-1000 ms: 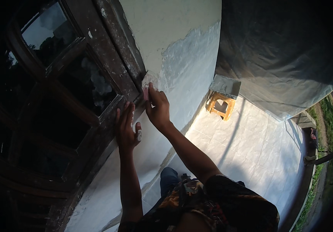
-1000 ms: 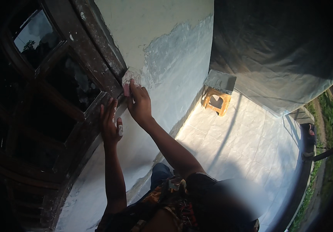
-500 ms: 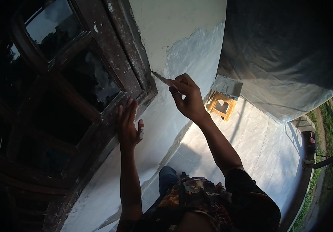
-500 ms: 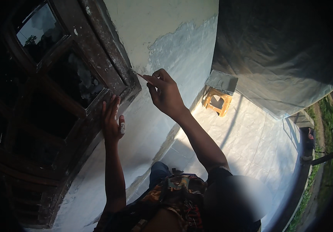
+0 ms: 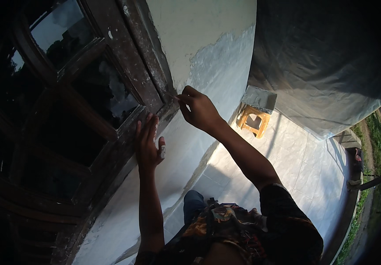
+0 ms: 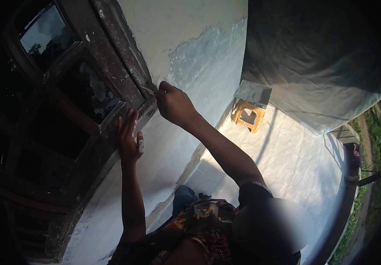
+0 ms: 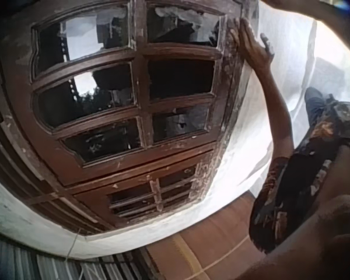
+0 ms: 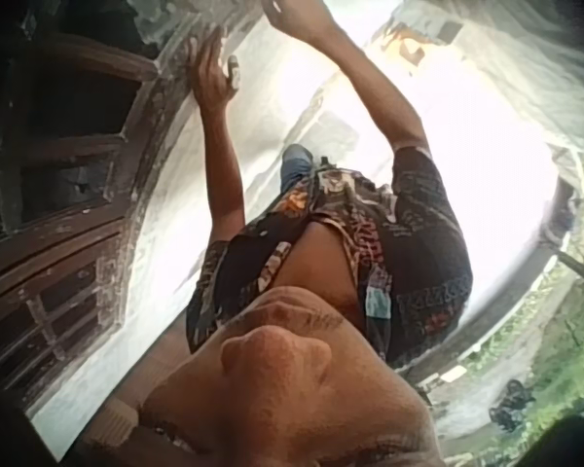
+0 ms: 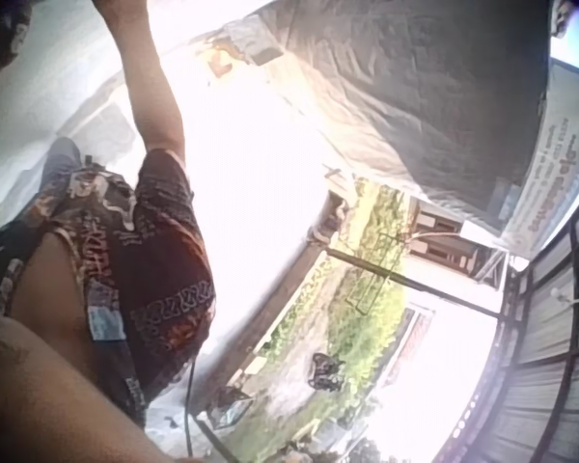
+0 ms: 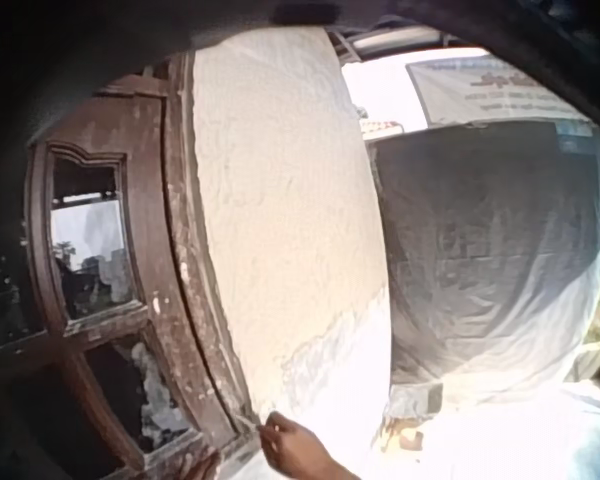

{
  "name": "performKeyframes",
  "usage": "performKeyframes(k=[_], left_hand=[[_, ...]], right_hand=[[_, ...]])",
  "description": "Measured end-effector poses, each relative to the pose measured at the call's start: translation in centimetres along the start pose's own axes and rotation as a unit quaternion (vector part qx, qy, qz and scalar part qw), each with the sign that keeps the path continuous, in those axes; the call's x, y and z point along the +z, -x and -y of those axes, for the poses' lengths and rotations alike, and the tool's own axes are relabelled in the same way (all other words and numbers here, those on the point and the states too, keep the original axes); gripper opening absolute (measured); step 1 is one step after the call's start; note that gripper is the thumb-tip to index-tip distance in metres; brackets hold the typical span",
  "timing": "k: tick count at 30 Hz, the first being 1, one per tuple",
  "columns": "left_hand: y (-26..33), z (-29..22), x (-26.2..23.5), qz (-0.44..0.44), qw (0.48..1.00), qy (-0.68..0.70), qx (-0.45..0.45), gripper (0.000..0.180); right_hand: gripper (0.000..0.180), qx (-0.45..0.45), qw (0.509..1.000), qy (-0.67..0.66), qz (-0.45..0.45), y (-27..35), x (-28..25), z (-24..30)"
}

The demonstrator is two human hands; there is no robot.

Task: The person applies wall putty to a damaged wall near a window using a putty knife.

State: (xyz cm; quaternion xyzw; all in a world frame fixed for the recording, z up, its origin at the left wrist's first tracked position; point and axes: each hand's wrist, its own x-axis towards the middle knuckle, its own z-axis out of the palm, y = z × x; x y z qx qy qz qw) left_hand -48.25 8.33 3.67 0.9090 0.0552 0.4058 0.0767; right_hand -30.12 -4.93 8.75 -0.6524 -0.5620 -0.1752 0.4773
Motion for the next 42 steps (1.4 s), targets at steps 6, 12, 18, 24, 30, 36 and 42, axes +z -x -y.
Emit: performKeyframes(k=[6,12,18,24,30,36,42], left_hand=[[0.0,0.1,0.0,0.000,1.000,-0.004,-0.001,0.060],[0.1,0.2,0.2,-0.006,1.000,0.006,-0.003,0.060],[0.1,0.1,0.1,-0.004,1.000,0.004,-0.003,0.060],[0.0,0.0,0.1,0.009,1.000,-0.010,0.000,0.060],[0.1,0.0,0.1,0.013,1.000,-0.013,-0.006,0.058],[-0.1,-0.1,0.0,0.018,1.000,-0.022,-0.004,0.058],[0.0,-0.1,0.1,0.036,0.999,-0.028,-0.013,0.058]], right_hand=[[0.007,-0.029,0.999,-0.004,-0.040,-2.5,-1.9,-0.7],[0.010,-0.035,0.998,-0.024,-0.054,-3.1,-4.3,-0.6],[0.031,-0.068,0.975,-0.027,-0.210,-2.0,-6.9,-1.2],[0.059,-0.122,0.955,0.119,-0.244,2.5,-2.9,-3.8],[0.027,0.020,0.927,-0.219,-0.305,3.0,-0.2,-4.4],[0.019,0.252,0.634,-0.715,-0.153,2.4,1.2,-8.5],[0.021,0.315,0.606,-0.723,-0.109,2.8,6.2,-10.8]])
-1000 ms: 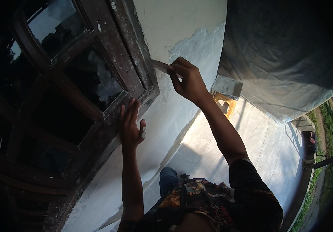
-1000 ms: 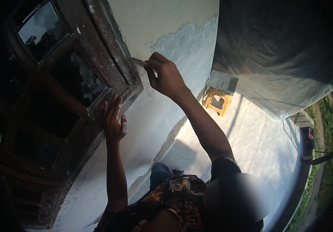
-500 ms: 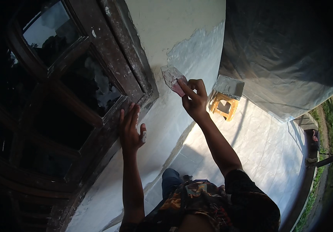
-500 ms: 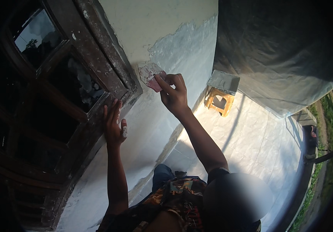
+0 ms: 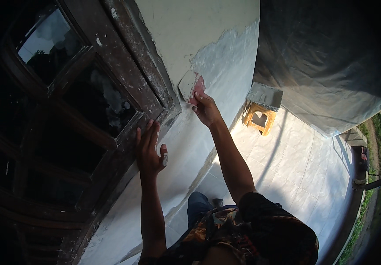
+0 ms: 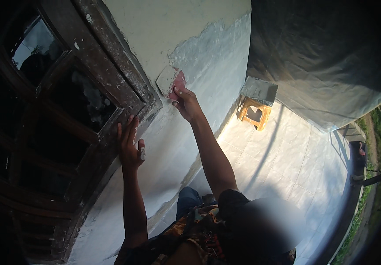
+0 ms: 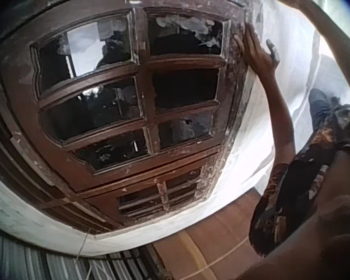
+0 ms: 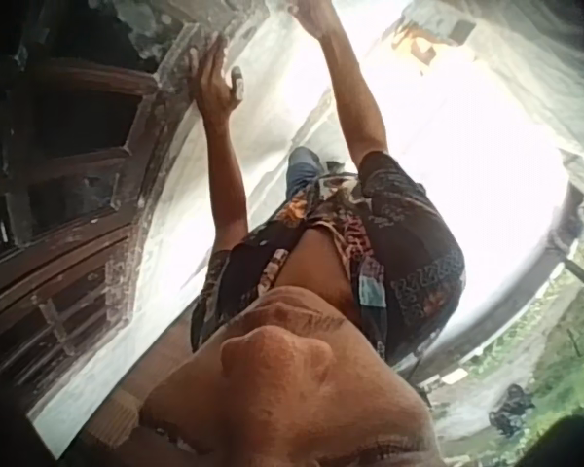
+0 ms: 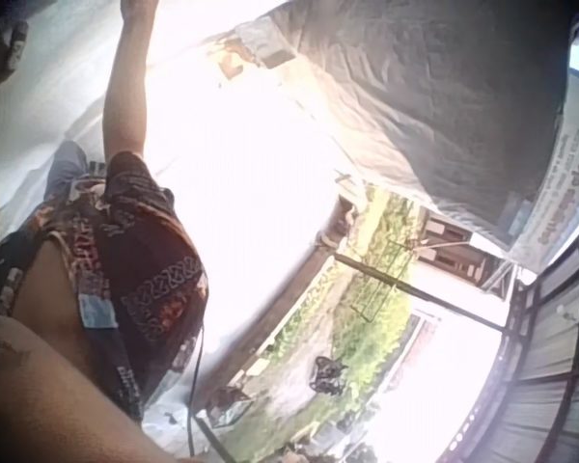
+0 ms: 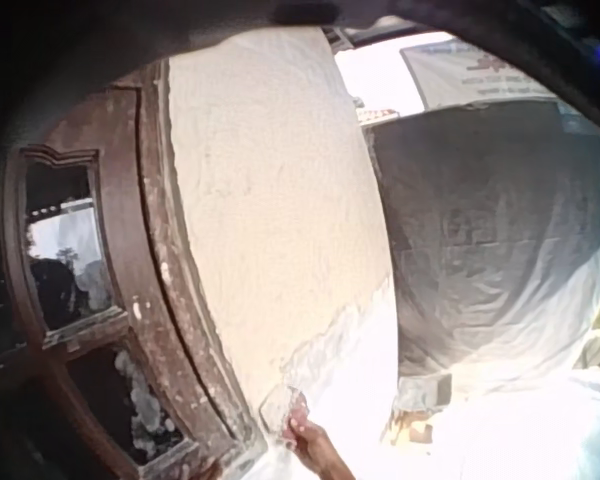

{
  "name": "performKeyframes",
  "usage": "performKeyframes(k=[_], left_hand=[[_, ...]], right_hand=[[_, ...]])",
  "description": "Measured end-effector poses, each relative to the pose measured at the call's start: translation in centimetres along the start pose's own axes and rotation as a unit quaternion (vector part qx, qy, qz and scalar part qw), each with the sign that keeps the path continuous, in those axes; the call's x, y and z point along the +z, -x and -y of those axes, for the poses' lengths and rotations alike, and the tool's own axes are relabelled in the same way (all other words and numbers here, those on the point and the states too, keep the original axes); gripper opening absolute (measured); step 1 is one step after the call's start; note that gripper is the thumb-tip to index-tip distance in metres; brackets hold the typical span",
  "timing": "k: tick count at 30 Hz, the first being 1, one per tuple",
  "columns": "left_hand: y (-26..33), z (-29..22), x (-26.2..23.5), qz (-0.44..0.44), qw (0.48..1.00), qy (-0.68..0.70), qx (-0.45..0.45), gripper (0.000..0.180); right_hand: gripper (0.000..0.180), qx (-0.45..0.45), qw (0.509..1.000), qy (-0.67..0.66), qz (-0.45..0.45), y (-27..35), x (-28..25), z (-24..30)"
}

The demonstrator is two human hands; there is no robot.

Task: The person applies wall putty to a damaged wall near a window using a putty knife.

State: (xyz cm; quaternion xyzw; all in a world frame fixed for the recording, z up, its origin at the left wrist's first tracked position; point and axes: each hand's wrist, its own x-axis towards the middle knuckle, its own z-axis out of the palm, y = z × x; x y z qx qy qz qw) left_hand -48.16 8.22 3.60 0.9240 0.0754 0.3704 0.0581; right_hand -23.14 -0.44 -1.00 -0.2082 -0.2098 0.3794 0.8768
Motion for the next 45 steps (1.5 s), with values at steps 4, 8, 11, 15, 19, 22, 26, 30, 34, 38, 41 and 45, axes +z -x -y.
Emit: performKeyframes(k=[4,8,11,15,19,22,26,30,34,38,41,45], left_hand=[[0.0,-0.1,-0.1,0.001,1.000,-0.008,0.003,0.058],[-0.1,-0.1,0.0,0.000,1.000,-0.007,0.001,0.057],[-0.3,-0.1,0.4,-0.001,1.000,-0.003,0.001,0.057],[0.1,0.1,0.0,-0.003,1.000,-0.009,-0.001,0.057],[-0.1,-0.4,-0.2,0.002,1.000,-0.016,-0.003,0.058],[-0.1,-0.1,-0.1,0.003,1.000,-0.017,-0.003,0.058],[-0.2,-0.1,-0.1,0.001,1.000,-0.010,0.003,0.059],[-0.3,-0.3,0.0,-0.002,1.000,-0.010,0.004,0.059],[-0.1,-0.1,-0.1,0.002,1.000,-0.014,0.003,0.060],[-0.2,-0.2,-0.4,-0.003,1.000,-0.021,0.004,0.059],[-0.2,-0.2,0.0,-0.004,1.000,-0.023,0.006,0.059],[-0.2,-0.1,0.3,-0.004,1.000,-0.019,0.006,0.059]], right_hand=[[0.020,0.069,0.992,0.081,-0.060,-0.3,-1.3,-0.5],[0.019,0.089,0.987,0.086,-0.107,1.0,-3.7,-0.8],[0.018,0.062,0.993,0.043,-0.087,2.6,-6.7,-0.3],[0.019,-0.148,0.964,0.166,-0.148,4.3,-3.1,2.5],[0.025,-0.394,0.808,0.410,-0.153,3.9,2.8,3.9],[0.048,-0.521,0.631,0.546,-0.179,3.5,5.6,2.1],[0.049,-0.500,0.615,0.597,-0.125,2.8,6.3,-1.5],[0.054,-0.466,0.625,0.624,-0.055,3.6,4.8,-4.4],[0.047,-0.449,0.643,0.619,-0.050,6.7,3.8,-5.9],[0.052,-0.469,0.675,0.558,-0.113,6.1,6.3,-3.1],[0.052,-0.481,0.673,0.542,-0.148,3.3,7.4,-1.3],[0.060,-0.454,0.633,0.622,-0.081,3.0,6.6,-4.0]])
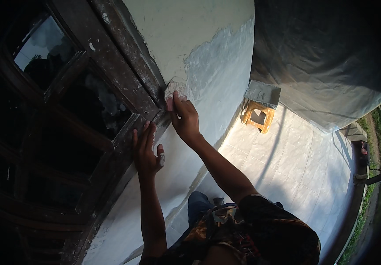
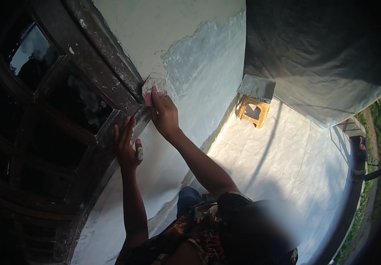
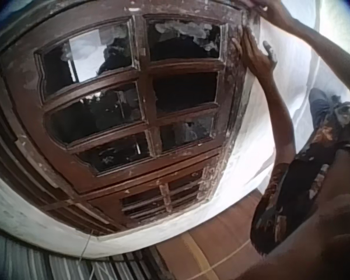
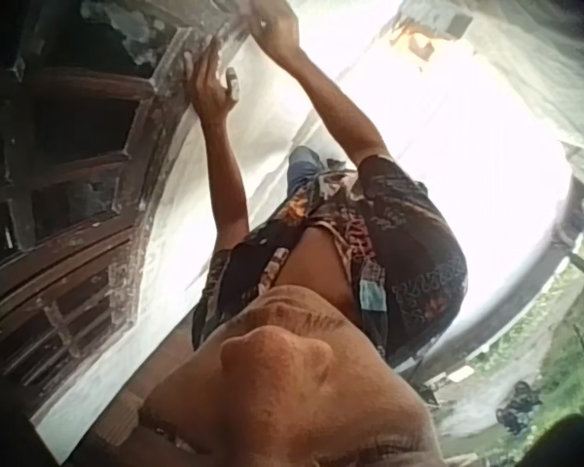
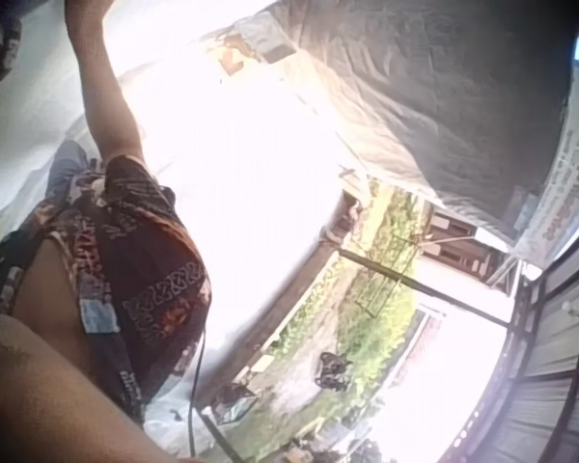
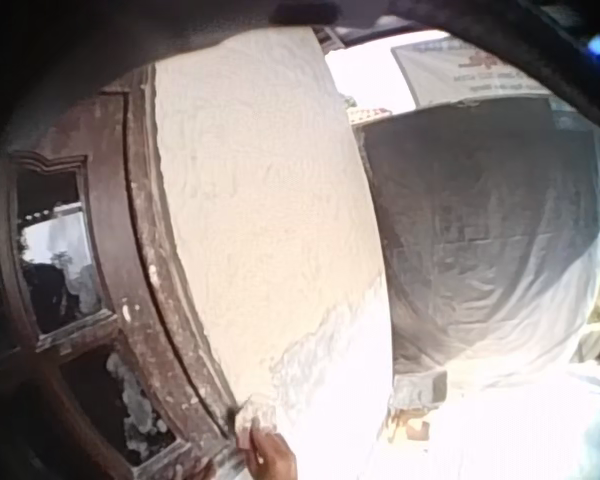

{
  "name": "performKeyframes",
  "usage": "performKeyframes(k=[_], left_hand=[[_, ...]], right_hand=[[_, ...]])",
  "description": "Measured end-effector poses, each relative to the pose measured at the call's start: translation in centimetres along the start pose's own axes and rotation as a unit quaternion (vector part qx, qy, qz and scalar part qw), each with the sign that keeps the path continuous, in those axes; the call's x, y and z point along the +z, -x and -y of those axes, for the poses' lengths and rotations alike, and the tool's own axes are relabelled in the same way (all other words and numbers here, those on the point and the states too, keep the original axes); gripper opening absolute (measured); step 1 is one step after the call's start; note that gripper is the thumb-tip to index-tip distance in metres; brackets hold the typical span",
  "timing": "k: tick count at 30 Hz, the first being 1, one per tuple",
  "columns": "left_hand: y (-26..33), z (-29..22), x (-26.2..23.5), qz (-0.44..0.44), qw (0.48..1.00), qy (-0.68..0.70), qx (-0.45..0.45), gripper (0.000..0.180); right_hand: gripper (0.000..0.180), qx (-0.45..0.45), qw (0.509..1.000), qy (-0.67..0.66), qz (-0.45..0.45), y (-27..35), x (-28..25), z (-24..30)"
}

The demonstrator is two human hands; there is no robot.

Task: The person applies wall putty to a damaged wall near a window using a putty knife.

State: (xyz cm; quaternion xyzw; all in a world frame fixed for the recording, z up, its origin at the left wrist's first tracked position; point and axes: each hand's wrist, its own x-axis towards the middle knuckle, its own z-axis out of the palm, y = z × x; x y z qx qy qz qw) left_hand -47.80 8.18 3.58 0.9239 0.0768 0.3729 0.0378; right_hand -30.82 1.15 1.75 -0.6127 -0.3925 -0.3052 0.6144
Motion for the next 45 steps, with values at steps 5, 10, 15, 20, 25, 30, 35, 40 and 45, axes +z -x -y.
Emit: performKeyframes(k=[5,10,15,20,25,30,35,40,45], left_hand=[[0.2,0.0,-0.2,-0.002,1.000,0.003,-0.005,0.059],[0.2,0.0,-0.3,-0.004,1.000,0.001,0.000,0.059],[0.0,-0.1,-0.1,-0.007,1.000,0.005,0.004,0.059],[0.1,-0.2,-0.4,-0.004,1.000,0.005,0.000,0.059],[0.2,-0.1,-0.4,-0.002,1.000,-0.001,0.001,0.059],[0.0,-0.2,-0.2,-0.004,1.000,0.007,0.004,0.060],[0.1,0.0,-0.2,-0.004,1.000,-0.001,0.001,0.060],[0.3,0.1,-0.5,-0.006,1.000,0.001,0.001,0.060],[0.0,-0.1,-0.1,-0.009,1.000,0.010,0.008,0.059]], right_hand=[[0.058,0.030,0.997,-0.047,0.047,5.2,-1.1,1.9],[0.046,0.067,0.993,-0.047,-0.083,-1.3,-2.1,1.2],[0.054,0.031,0.999,-0.004,0.020,-1.3,-0.5,-0.4],[0.043,0.005,0.999,-0.029,0.025,6.2,-1.1,1.1],[0.043,0.021,0.996,-0.016,-0.085,0.3,-2.4,0.2],[0.048,0.000,0.999,-0.012,-0.042,-3.8,-0.8,-1.3],[0.054,-0.003,0.999,-0.024,0.041,4.0,-0.7,1.3],[0.043,0.005,0.999,-0.019,-0.034,2.1,-2.4,2.2],[0.053,-0.016,0.998,-0.008,-0.057,-2.6,-1.0,0.0]])
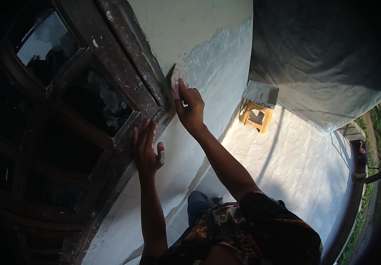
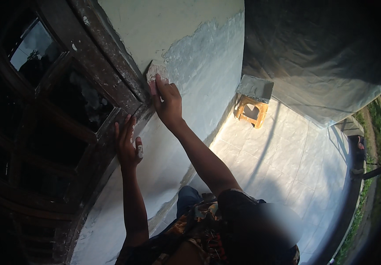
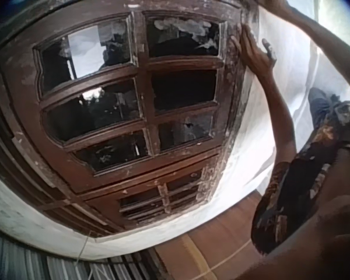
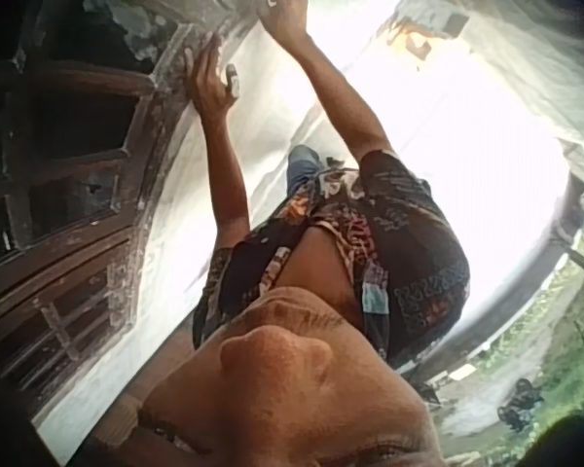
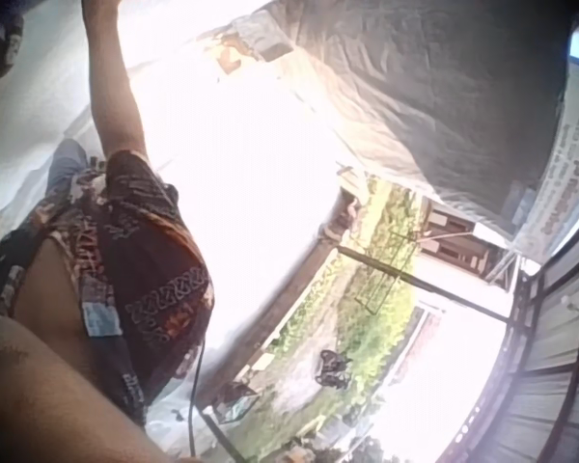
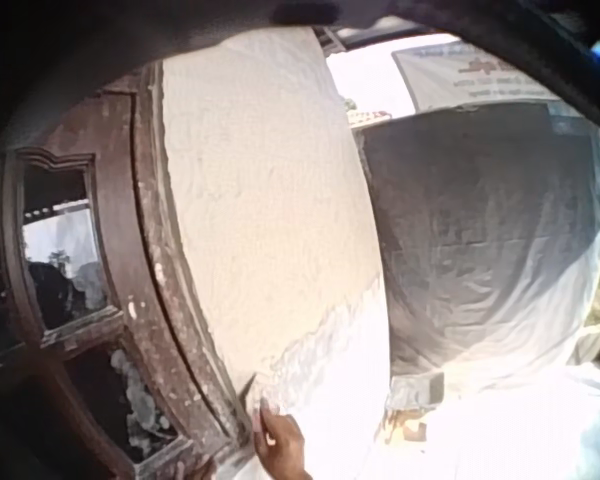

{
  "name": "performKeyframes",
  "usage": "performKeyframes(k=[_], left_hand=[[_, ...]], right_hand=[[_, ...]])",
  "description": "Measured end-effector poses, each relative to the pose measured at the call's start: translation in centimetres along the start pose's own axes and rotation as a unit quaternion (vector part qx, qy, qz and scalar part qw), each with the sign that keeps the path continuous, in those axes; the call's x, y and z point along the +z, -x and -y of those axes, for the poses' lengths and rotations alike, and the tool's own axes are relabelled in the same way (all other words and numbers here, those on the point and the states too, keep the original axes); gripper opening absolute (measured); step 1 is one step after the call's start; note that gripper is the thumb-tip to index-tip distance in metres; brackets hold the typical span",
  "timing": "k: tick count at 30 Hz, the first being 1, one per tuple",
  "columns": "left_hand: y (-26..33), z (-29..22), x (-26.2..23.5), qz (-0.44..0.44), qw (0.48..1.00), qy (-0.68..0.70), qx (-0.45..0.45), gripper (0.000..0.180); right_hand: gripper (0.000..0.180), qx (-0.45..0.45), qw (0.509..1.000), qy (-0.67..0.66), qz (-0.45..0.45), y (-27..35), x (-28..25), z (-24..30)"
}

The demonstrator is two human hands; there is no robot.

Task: The person applies wall putty to a damaged wall near a window using a putty knife.

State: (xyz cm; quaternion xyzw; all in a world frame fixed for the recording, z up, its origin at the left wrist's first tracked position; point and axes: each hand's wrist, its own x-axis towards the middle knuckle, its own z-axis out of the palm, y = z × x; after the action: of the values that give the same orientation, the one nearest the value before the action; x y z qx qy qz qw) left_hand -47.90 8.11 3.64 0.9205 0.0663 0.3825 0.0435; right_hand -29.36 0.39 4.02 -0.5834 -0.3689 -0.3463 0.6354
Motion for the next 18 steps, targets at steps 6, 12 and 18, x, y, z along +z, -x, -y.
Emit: performKeyframes(k=[6,12,18], left_hand=[[0.3,0.3,0.2,-0.008,1.000,0.007,-0.005,0.059],[0.0,0.0,-0.4,-0.011,1.000,0.006,0.002,0.061],[0.0,0.0,0.0,-0.007,1.000,0.010,-0.004,0.061]], right_hand=[[0.056,0.025,0.996,-0.033,0.082,7.5,-0.1,2.4],[0.038,0.063,0.997,-0.029,-0.027,2.0,-1.7,1.9],[0.050,-0.014,1.000,0.016,-0.018,-1.6,0.4,-2.3]])
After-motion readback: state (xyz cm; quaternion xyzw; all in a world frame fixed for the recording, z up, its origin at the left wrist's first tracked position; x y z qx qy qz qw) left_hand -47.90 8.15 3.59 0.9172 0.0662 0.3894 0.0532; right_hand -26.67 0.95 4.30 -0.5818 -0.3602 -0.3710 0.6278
